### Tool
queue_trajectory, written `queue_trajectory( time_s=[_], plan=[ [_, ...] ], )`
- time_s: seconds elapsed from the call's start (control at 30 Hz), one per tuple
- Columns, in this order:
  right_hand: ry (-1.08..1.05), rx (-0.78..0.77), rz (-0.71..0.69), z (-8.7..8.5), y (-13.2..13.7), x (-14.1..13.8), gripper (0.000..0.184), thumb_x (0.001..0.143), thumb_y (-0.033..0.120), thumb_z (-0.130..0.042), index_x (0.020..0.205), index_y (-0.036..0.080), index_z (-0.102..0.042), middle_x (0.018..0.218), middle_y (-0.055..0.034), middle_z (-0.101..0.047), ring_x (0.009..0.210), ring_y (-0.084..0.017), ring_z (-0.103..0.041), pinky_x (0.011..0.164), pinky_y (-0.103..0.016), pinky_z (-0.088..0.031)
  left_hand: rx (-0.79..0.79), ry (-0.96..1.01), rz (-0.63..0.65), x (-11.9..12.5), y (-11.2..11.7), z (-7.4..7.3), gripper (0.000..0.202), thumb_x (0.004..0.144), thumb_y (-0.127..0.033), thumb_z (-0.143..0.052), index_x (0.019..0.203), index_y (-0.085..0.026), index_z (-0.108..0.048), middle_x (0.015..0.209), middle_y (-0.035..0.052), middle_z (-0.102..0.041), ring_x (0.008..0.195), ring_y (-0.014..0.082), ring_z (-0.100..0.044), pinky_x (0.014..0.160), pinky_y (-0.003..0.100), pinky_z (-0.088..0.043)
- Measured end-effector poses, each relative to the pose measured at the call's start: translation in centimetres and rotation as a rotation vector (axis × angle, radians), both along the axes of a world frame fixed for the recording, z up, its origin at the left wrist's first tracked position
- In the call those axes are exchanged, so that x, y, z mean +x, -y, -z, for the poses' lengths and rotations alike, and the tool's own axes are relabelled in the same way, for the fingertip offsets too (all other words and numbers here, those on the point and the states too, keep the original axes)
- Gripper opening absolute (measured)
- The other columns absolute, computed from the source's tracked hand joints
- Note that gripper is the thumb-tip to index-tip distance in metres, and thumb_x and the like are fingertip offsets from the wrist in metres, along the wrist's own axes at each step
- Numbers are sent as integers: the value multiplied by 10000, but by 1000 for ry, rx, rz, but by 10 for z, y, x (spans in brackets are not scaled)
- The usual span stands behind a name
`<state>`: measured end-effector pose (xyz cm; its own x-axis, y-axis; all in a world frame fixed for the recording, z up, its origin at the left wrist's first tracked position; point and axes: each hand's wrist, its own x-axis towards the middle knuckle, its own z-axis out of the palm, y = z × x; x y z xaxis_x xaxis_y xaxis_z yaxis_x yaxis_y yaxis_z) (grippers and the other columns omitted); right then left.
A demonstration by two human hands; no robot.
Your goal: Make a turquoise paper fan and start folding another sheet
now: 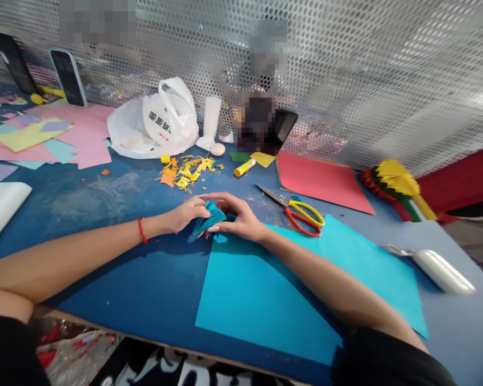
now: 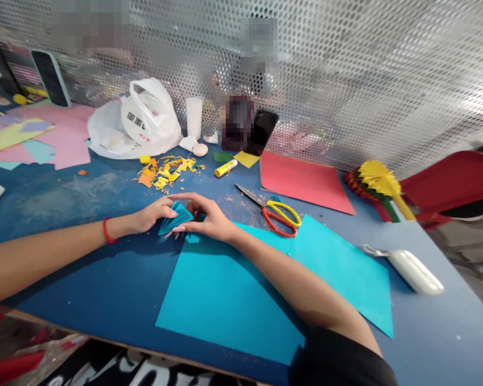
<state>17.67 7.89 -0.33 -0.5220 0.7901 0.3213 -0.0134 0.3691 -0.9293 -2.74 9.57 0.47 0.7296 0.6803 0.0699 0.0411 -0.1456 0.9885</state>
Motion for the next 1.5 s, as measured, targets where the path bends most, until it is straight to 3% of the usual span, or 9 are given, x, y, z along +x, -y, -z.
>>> queue_trajectory(
  time_s=[0.3,0.53,0.77,1.03,1.17,1.27,1.33,1.4,1.5],
  plan=[
    [26,153,149,6,6,1,432,767,474,-922,1067,221,-741,736,33,-660,619,-111,-564,612,-261,-483,-79,-38,39,2,-6,-5,351,764,-464,-567,603,-155,-610,473,30,-586,366,128,-507,386,226,-391],
    [20,196,407,11,4,-2,444,827,629,-821,986,234,-697,705,37,-626,606,-121,-554,582,-273,-485,142,-11,-212,3,2,-4,401,929,-594,-585,903,-195,-572,593,-28,-647,514,145,-638,542,238,-474],
    [142,206,469,11,6,0,515,848,728,-740,833,226,-623,639,29,-607,564,-128,-546,537,-269,-454,391,-129,-162,-2,6,-2,374,998,-634,-518,958,-280,-630,558,-48,-642,497,165,-612,560,301,-435],
    [433,382,237,8,-4,13,391,1005,557,-560,786,232,-548,684,-11,-617,601,-152,-523,600,-282,-350,644,-251,-156,-11,-4,5,371,1061,-433,-524,818,-194,-672,567,-15,-611,560,140,-557,631,271,-364],
    [572,530,23,-15,-10,21,394,1020,483,-498,721,228,-527,669,-24,-570,625,-158,-482,616,-306,-274,725,-246,-140,-10,-5,9,411,1042,-446,-576,732,-193,-670,565,7,-628,555,141,-542,642,277,-363],
    [638,607,-5,-44,-18,39,441,1035,516,-495,705,228,-552,649,-27,-544,620,-164,-455,618,-330,-242,748,-209,-185,-10,-6,11,400,1052,-465,-564,774,-214,-702,555,-4,-649,551,147,-578,636,277,-388],
    [673,650,100,-65,-27,65,492,1055,558,-456,724,224,-602,662,-43,-563,639,-176,-482,639,-334,-267,746,-177,-226,-10,-6,10,432,1080,-477,-504,796,-221,-706,532,-18,-646,523,142,-595,610,268,-403],
    [812,773,498,-82,-38,101,581,1085,597,-337,820,211,-680,726,-66,-631,699,-196,-571,682,-331,-344,745,-154,-254,-10,-5,10,456,1098,-455,-481,778,-209,-694,498,-30,-624,478,123,-588,579,249,-404],
    [1271,669,978,-91,-52,156,639,1100,596,-285,987,163,-741,852,-132,-718,811,-254,-659,729,-354,-392,778,-137,-238,-8,-4,10,428,1088,-398,-547,740,-187,-678,474,-35,-611,459,105,-580,565,230,-388]
  ],
)
